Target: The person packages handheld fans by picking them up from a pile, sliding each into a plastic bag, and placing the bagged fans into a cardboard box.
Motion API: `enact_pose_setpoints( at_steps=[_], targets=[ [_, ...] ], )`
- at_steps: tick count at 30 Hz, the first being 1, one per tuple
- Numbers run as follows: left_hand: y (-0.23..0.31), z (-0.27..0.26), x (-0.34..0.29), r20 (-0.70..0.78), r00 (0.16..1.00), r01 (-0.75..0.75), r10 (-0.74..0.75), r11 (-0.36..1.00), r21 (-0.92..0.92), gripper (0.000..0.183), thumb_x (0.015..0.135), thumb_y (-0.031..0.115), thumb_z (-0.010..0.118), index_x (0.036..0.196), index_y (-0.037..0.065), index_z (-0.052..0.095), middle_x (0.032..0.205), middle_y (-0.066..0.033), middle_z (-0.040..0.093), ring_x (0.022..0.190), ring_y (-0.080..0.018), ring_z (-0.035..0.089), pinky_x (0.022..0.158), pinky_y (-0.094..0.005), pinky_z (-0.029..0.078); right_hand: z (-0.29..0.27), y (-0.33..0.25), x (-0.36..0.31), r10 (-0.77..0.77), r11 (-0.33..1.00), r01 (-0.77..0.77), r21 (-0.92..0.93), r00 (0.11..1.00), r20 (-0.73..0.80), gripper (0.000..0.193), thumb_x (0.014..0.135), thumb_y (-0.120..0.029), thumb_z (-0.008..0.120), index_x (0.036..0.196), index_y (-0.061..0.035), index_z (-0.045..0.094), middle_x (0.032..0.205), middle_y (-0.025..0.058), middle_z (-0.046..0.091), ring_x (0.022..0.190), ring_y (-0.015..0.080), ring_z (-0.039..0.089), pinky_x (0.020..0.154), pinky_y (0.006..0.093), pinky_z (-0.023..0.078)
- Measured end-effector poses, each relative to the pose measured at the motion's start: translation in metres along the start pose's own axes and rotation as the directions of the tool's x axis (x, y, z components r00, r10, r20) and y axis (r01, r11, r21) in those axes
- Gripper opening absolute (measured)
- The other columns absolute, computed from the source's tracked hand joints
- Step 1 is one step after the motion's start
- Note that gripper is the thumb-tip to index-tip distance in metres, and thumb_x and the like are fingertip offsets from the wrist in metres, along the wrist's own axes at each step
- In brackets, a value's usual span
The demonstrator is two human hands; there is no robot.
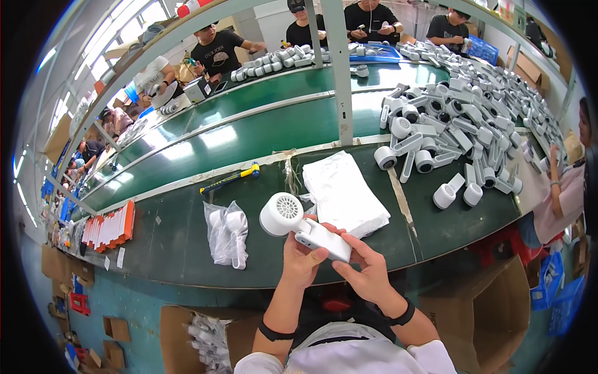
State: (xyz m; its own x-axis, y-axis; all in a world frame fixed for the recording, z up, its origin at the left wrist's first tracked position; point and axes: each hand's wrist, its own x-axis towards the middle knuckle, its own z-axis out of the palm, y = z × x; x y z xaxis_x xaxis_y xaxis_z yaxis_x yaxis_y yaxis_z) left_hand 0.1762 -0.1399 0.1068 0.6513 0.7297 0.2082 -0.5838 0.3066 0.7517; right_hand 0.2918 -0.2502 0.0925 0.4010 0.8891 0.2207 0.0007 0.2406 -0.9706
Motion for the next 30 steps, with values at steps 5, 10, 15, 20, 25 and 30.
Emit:
enact_pose_setpoints(
  at_steps=[5, 10, 15, 20, 25, 30],
  targets=[
    [0.001, -0.004, -0.004, 0.019, 1.000, 0.002, -0.001, 0.997, -0.077, 0.072, 0.077, 0.012, 0.083, 0.134, 0.008, 0.039, 0.116, -0.0175, 0.062, 0.114, -0.0350, 0.060, 0.098, -0.0479, 0.049, -0.006, -0.026, 0.003, -0.036, 0.990, 0.045, -0.133, 0.997, 0.067, 0.068, 0.075, -0.006, 0.082, 0.135, -0.0013, 0.051, 0.129, 0.0138, 0.059, 0.111, 0.0204, 0.061, 0.088, 0.0330, 0.053],
    [-0.006, -0.020, -0.008, -0.048, 0.998, -0.022, 0.029, 0.988, 0.150, 0.074, 0.077, 0.011, 0.083, 0.137, 0.007, 0.039, 0.118, -0.0167, 0.060, 0.110, -0.0307, 0.061, 0.096, -0.0440, 0.049, -0.022, -0.019, 0.007, -0.182, 0.880, 0.199, -0.431, 0.980, 0.082, 0.076, 0.070, -0.006, 0.085, 0.137, -0.0057, 0.049, 0.133, 0.0097, 0.054, 0.116, 0.0213, 0.057, 0.088, 0.0332, 0.053],
    [-0.020, -0.022, -0.018, -0.100, 0.994, 0.076, -0.034, 0.888, 0.454, 0.071, 0.073, 0.016, 0.086, 0.132, 0.003, 0.050, 0.122, -0.0139, 0.059, 0.113, -0.0214, 0.059, 0.098, -0.0355, 0.045, -0.007, -0.014, 0.011, -0.138, 0.930, 0.205, -0.306, 0.964, 0.227, 0.072, 0.075, -0.010, 0.079, 0.138, -0.0042, 0.045, 0.128, 0.0176, 0.056, 0.113, 0.0305, 0.059, 0.089, 0.0374, 0.051],
    [-0.007, -0.002, -0.016, -0.106, 0.973, 0.204, -0.207, 0.541, 0.816, 0.079, 0.071, 0.026, 0.087, 0.135, 0.000, 0.047, 0.128, -0.0146, 0.059, 0.121, -0.0215, 0.055, 0.101, -0.0376, 0.042, -0.011, 0.026, 0.000, -0.064, 0.960, 0.084, -0.267, 0.995, 0.082, 0.057, 0.081, -0.001, 0.065, 0.135, -0.0005, 0.045, 0.114, 0.0186, 0.062, 0.101, 0.0287, 0.064, 0.087, 0.0348, 0.051],
    [0.002, -0.014, -0.007, 0.014, 1.000, -0.006, -0.016, 0.415, 0.910, 0.065, 0.075, 0.018, 0.082, 0.132, 0.006, 0.054, 0.128, -0.0103, 0.063, 0.118, -0.0228, 0.058, 0.097, -0.0359, 0.045, -0.050, 0.037, -0.004, 0.110, 0.978, -0.057, 0.200, 0.958, -0.265, 0.034, 0.078, 0.005, 0.062, 0.111, -0.0018, 0.055, 0.092, 0.0063, 0.064, 0.083, 0.0142, 0.063, 0.071, 0.0282, 0.051],
    [-0.024, -0.012, 0.025, 0.341, 0.939, -0.344, 0.046, 0.105, 0.933, 0.033, 0.078, 0.017, 0.078, 0.107, 0.006, 0.069, 0.111, -0.0104, 0.068, 0.103, -0.0285, 0.062, 0.088, -0.0379, 0.048, -0.091, 0.053, 0.008, 0.141, 0.975, -0.060, 0.213, 0.910, -0.390, 0.030, 0.081, 0.000, 0.064, 0.108, 0.0010, 0.051, 0.082, 0.0075, 0.061, 0.062, 0.0160, 0.060, 0.060, 0.0294, 0.049]
  ],
)
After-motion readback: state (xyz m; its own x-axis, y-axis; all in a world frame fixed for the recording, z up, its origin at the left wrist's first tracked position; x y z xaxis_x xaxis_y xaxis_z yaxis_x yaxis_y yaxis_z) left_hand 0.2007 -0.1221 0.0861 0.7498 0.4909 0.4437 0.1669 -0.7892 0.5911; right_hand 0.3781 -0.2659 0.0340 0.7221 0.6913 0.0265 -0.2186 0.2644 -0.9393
